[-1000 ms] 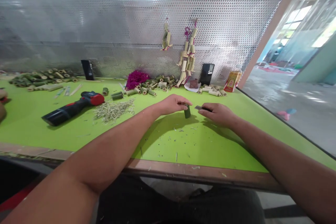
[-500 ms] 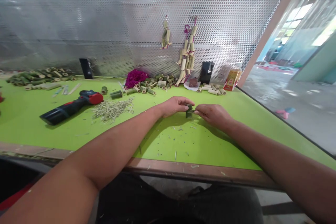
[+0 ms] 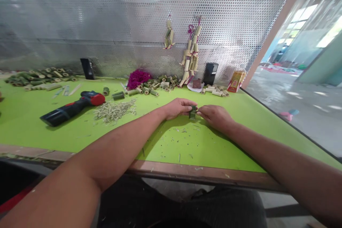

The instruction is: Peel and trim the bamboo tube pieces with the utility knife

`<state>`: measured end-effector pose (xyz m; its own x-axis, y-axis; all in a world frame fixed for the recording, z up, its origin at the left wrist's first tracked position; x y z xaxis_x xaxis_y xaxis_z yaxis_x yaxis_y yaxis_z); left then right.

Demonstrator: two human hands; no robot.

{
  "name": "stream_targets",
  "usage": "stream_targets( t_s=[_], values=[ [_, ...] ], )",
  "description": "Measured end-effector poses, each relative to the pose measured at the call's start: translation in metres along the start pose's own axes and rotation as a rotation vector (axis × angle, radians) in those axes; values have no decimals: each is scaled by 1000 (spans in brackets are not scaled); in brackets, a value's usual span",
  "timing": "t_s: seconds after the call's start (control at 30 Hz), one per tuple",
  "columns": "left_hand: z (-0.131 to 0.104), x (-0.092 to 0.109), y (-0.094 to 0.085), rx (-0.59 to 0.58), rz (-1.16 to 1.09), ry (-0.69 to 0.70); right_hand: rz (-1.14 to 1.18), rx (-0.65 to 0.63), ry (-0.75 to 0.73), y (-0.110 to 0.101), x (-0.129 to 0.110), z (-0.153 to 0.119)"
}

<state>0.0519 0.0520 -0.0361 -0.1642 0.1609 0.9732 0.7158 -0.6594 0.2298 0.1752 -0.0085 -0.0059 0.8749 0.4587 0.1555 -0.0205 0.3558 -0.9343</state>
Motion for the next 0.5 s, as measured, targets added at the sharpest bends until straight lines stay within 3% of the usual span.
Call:
stream_targets(
  t_s=[0.13, 0.33, 0.5],
  values=[
    [1, -1, -1, 17, -32, -12, -15, -18, 3, 2, -1, 0],
    [2, -1, 0, -29, -63, 24, -68, -107, -159, 5, -24, -4],
    [5, -2, -4, 4, -40, 63, -47, -52, -61, 0, -16, -1]
  ],
)
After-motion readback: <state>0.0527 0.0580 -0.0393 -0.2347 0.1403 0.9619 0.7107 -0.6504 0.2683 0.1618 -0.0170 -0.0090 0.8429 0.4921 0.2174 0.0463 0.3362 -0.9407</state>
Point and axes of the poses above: each hand's wrist, its own z-axis towards the middle knuckle, its own y-axis out of the palm, x = y × z, the point moved 7 cm from there along z, towards the middle knuckle, and after that the axes turned 6 degrees about -z, right-handed, at the moved point
